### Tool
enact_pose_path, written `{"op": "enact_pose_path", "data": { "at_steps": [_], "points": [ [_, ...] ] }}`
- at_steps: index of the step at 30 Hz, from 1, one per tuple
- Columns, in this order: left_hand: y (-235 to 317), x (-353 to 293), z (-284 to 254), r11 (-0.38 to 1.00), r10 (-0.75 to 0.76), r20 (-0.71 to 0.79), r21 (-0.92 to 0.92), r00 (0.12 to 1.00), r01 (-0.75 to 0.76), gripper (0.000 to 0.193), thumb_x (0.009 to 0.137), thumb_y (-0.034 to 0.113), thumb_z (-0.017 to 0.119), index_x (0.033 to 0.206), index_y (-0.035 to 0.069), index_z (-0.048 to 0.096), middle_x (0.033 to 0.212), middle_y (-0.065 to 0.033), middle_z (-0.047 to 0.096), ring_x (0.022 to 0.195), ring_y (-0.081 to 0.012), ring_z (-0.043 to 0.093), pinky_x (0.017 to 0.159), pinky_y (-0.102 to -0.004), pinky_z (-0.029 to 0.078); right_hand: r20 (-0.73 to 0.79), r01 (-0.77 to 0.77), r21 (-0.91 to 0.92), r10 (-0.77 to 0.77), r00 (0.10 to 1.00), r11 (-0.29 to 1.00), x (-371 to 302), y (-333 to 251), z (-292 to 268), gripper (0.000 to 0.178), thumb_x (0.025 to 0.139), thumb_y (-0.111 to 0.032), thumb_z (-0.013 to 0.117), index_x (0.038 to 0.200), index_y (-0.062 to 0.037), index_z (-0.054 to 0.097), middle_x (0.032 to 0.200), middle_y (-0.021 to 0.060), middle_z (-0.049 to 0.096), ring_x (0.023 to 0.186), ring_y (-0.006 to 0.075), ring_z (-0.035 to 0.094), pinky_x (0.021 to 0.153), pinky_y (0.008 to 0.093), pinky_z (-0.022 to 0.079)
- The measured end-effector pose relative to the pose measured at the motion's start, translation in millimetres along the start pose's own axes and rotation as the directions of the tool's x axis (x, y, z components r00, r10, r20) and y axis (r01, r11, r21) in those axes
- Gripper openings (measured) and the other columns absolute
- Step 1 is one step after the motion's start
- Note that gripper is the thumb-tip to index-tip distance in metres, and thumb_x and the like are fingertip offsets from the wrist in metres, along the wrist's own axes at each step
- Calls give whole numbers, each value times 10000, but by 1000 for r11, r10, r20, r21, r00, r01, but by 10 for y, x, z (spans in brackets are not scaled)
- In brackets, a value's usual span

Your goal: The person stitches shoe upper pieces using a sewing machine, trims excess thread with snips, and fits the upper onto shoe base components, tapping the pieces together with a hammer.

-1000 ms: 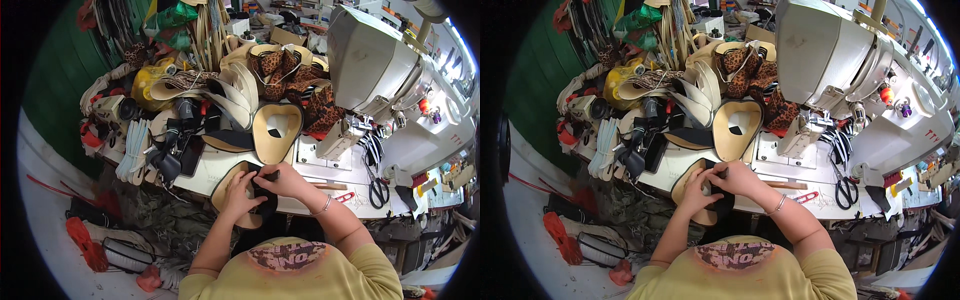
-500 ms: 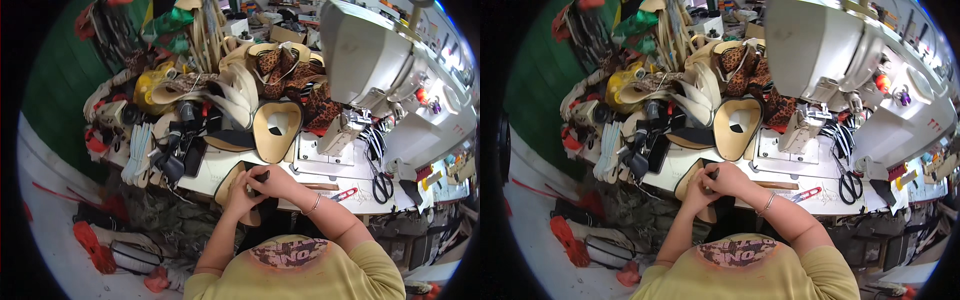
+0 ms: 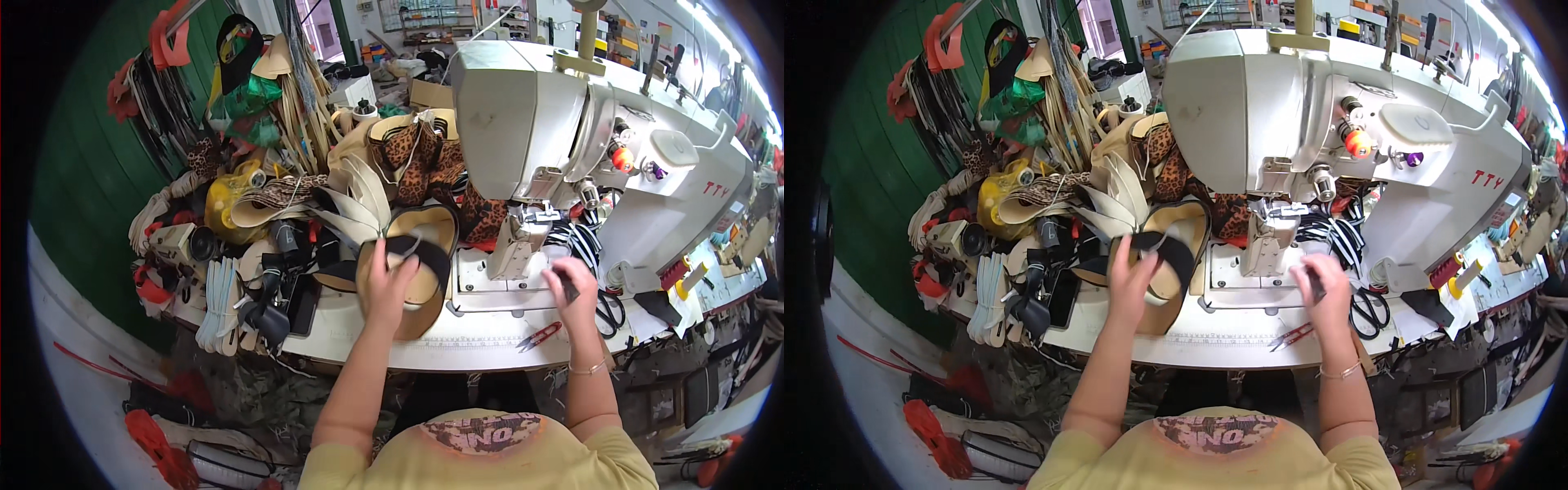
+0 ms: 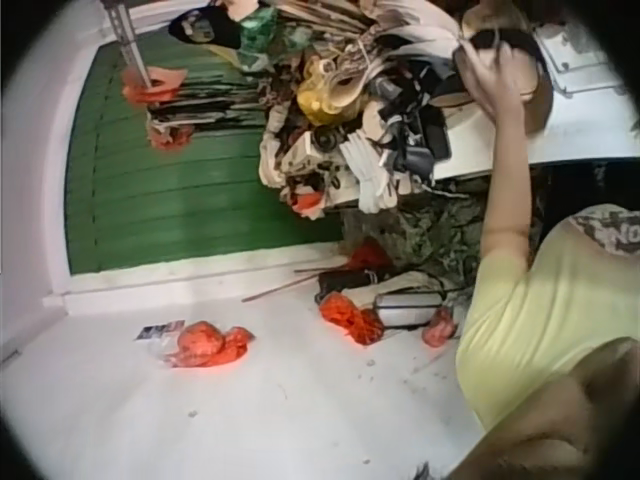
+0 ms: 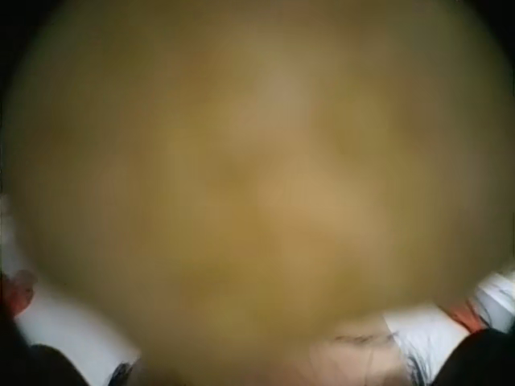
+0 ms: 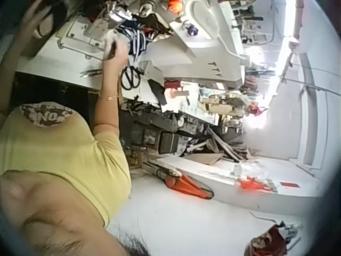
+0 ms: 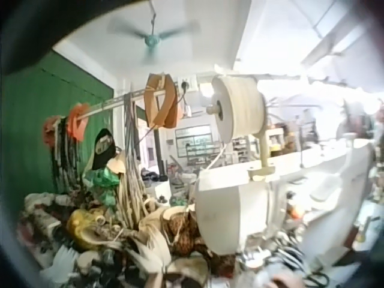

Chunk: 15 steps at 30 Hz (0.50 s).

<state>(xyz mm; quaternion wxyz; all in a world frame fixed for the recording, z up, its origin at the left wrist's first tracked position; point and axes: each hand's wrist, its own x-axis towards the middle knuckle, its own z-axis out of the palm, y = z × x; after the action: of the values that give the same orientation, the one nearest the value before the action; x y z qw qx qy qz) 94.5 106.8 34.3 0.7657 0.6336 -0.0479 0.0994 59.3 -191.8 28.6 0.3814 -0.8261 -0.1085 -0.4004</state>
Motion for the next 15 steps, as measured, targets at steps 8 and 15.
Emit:
{"op": "enact_pose_path", "data": {
  "at_steps": [8, 15],
  "points": [
    [-750, 881, 187, 924, 9, -138, 380, 990, 44, 763, 800, 166, 672, 1420, -3, 259, 1198, -189, 549, 1055, -201, 548, 883, -347, 433, 142, 118, -345, -73, 987, 931, 86, 831, 440, 322, 719, 51, 544, 993, -77, 655, 1074, 121, 595, 959, 323, 571, 821, 381, 476],
    [-723, 51, -751, 827, 491, -682, 561, 542, -42, 625, 794, 90, 684, 1309, -2, 343, 1311, -181, 339, 1160, -287, 419, 910, -383, 400, 290, -47, -381, 168, 942, 923, -83, 734, 348, 353, 726, 30, 596, 1068, -48, 632, 1138, 167, 579, 935, 336, 576, 827, 392, 476]
  ]
}}
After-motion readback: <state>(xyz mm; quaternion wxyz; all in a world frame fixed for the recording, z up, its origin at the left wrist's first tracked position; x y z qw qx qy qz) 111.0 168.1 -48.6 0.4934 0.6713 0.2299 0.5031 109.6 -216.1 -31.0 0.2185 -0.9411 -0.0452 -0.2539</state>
